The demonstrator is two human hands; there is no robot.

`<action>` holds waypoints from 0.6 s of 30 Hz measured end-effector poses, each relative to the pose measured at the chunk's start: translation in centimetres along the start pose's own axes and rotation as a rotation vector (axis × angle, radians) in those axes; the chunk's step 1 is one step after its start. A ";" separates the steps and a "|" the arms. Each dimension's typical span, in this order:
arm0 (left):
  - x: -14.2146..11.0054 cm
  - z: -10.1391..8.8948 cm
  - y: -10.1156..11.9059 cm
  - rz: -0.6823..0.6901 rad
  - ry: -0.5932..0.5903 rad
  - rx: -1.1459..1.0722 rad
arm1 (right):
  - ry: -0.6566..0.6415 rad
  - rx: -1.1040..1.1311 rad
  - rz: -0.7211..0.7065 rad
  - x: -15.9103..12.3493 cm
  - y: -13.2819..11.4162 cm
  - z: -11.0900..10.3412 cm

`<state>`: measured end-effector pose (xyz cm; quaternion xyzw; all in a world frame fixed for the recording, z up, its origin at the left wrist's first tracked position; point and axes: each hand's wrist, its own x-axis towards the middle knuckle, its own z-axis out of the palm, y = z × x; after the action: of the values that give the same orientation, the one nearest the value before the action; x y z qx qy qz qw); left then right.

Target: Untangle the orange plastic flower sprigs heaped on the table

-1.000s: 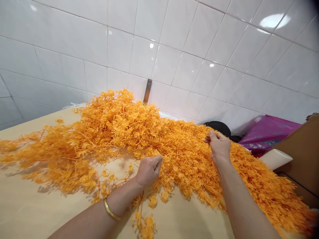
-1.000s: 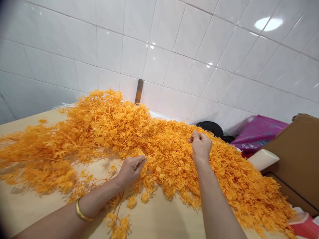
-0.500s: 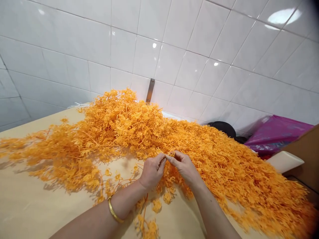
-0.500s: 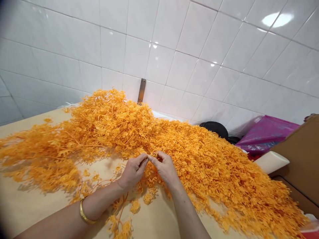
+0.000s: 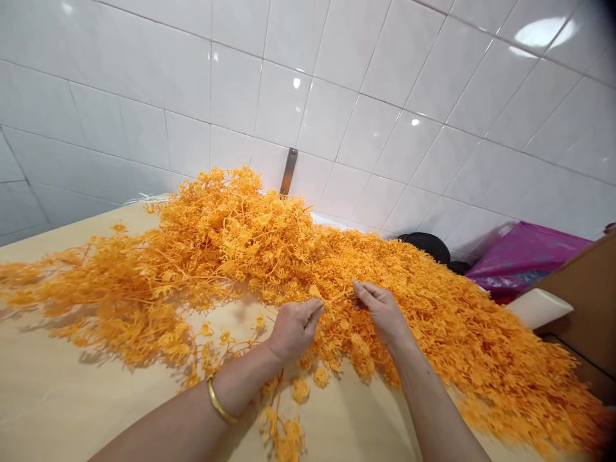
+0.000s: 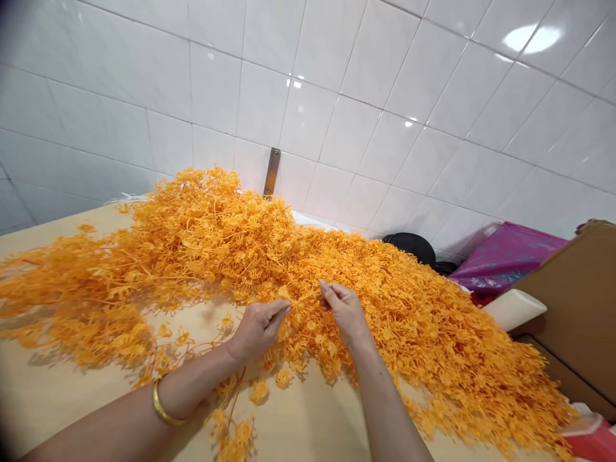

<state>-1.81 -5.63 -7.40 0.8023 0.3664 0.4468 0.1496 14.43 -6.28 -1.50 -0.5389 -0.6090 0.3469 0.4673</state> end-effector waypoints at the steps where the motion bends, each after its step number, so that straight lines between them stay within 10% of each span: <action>1: 0.0 0.0 0.0 0.003 -0.004 0.008 | 0.050 -0.009 -0.004 0.1 0.2 -0.2; 8: 0.1 0.3 0.1 0.034 -0.014 0.073 | 0.331 -0.491 -0.160 0.9 0.3 0.5; 13: 0.0 -0.2 -0.6 -0.007 0.049 0.116 | 0.778 -0.706 -0.015 3.4 0.4 -4.1; 18: -0.1 0.1 -1.1 0.017 0.055 0.126 | 0.640 -0.889 -0.182 3.3 -0.4 -6.6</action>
<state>-2.28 -4.92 -8.18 0.8006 0.3908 0.4462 0.0849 20.53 -3.67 1.64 -0.7078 -0.5685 -0.1665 0.3847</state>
